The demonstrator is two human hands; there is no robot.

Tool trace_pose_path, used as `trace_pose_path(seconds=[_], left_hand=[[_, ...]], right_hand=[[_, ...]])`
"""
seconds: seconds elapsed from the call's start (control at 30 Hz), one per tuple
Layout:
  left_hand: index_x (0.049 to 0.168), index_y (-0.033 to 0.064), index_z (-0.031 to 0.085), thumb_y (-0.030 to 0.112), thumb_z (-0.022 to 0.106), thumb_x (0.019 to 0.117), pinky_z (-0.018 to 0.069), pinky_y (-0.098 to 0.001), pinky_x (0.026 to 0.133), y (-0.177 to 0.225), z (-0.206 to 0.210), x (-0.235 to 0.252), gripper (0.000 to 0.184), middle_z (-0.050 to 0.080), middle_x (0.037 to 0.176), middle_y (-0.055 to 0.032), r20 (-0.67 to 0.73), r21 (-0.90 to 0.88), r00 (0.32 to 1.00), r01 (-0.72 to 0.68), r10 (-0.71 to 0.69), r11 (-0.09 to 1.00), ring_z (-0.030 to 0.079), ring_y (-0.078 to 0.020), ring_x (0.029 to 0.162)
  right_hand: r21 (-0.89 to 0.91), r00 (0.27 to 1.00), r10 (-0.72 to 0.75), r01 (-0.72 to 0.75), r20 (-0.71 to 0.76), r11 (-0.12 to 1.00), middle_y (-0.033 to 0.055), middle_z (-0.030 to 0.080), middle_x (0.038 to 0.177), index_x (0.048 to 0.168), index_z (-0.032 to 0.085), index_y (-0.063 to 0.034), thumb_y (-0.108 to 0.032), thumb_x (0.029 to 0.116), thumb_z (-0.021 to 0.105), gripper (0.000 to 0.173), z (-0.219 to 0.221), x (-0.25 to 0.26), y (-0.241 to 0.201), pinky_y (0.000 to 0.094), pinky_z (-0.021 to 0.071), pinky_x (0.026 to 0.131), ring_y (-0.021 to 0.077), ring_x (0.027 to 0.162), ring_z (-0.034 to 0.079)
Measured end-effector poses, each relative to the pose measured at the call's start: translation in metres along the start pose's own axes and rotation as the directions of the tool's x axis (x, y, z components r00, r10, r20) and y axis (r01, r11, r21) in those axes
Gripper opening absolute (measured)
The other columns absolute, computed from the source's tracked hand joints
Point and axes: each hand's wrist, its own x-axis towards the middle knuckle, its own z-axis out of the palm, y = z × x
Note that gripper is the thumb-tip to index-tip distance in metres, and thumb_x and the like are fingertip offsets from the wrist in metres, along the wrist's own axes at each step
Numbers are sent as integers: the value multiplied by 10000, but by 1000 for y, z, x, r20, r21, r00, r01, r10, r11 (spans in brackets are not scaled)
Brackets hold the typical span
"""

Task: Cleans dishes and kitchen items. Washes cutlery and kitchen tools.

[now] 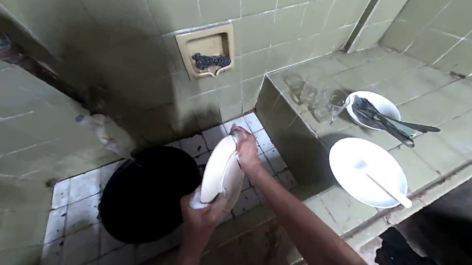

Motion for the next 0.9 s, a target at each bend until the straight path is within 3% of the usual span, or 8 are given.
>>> trace_pose_path(seconds=[0.13, 0.27, 0.4, 0.5, 0.6, 0.67, 0.8, 0.9], left_hand=[[881, -42, 670, 65, 763, 741, 607, -182, 700, -2, -2, 4, 199, 717, 771, 43, 52, -7, 997, 60, -60, 998, 692, 29, 733], [894, -2, 673, 21, 770, 701, 614, -218, 692, 9, 3, 26, 217, 709, 764, 34, 108, -51, 984, 147, -141, 988, 694, -19, 717], [895, -45, 693, 51, 749, 723, 606, -179, 686, 13, 3, 9, 205, 721, 764, 29, 30, -10, 995, 97, -97, 995, 694, 19, 717], [886, -36, 676, 63, 776, 725, 605, -176, 703, 2, -1, 0, 214, 716, 765, 57, 17, -26, 996, 92, -91, 995, 689, 37, 730], [944, -23, 666, 41, 787, 715, 621, -239, 729, -2, -4, 16, 266, 722, 816, 28, 114, -83, 987, 123, -113, 989, 703, -26, 770], [941, -14, 665, 23, 773, 682, 618, -240, 713, 5, -4, 24, 284, 717, 805, 18, 103, -72, 982, 169, -161, 983, 704, -36, 760], [923, -19, 691, 57, 757, 696, 622, -232, 688, 20, -9, 18, 249, 729, 782, -2, 7, -8, 977, 215, -215, 977, 714, -37, 734], [935, -19, 681, 75, 759, 679, 622, -251, 662, 22, -2, 23, 284, 713, 776, -6, -151, -48, 951, 266, -270, 963, 707, -55, 711]], right_hand=[[-153, 969, -226, 239, 101, 959, 256, 712, 1065, 1092, 709, 99, -100, 1046, 491, 299, -7, -4, -24, 512, 498, 986, 367, 1070, 676], [-260, 603, -743, 797, 290, 545, 106, 720, 863, 862, 731, -43, -191, 972, 594, 230, 9, -21, -33, 464, 554, 841, 289, 908, 699], [-58, 982, -188, 189, 27, 980, 263, 715, 1076, 1113, 706, 108, -92, 1059, 473, 312, -7, 3, -6, 510, 507, 977, 361, 1062, 683], [-150, 986, -153, 161, 65, 976, 251, 724, 1020, 1086, 723, 82, -109, 1051, 474, 316, -8, 2, -17, 551, 510, 937, 374, 1014, 693], [-343, 675, -663, 737, 323, 583, 106, 722, 788, 822, 741, -43, -200, 929, 644, 214, 14, -24, -41, 489, 570, 750, 283, 821, 718], [-279, 584, -746, 811, 320, 515, 76, 722, 800, 821, 746, -71, -202, 929, 642, 198, 21, -25, -40, 459, 562, 764, 262, 836, 709], [-112, 963, -266, 268, 36, 957, 274, 692, 1192, 1166, 692, 105, -83, 1060, 462, 315, 3, -13, -14, 512, 489, 1041, 386, 1160, 659], [-25, 994, 20, -23, -110, 999, 275, 464, 1524, 1467, 478, 70, -229, 1120, 317, 485, 12, -47, 7, 558, 367, 1158, 420, 1401, 465]])
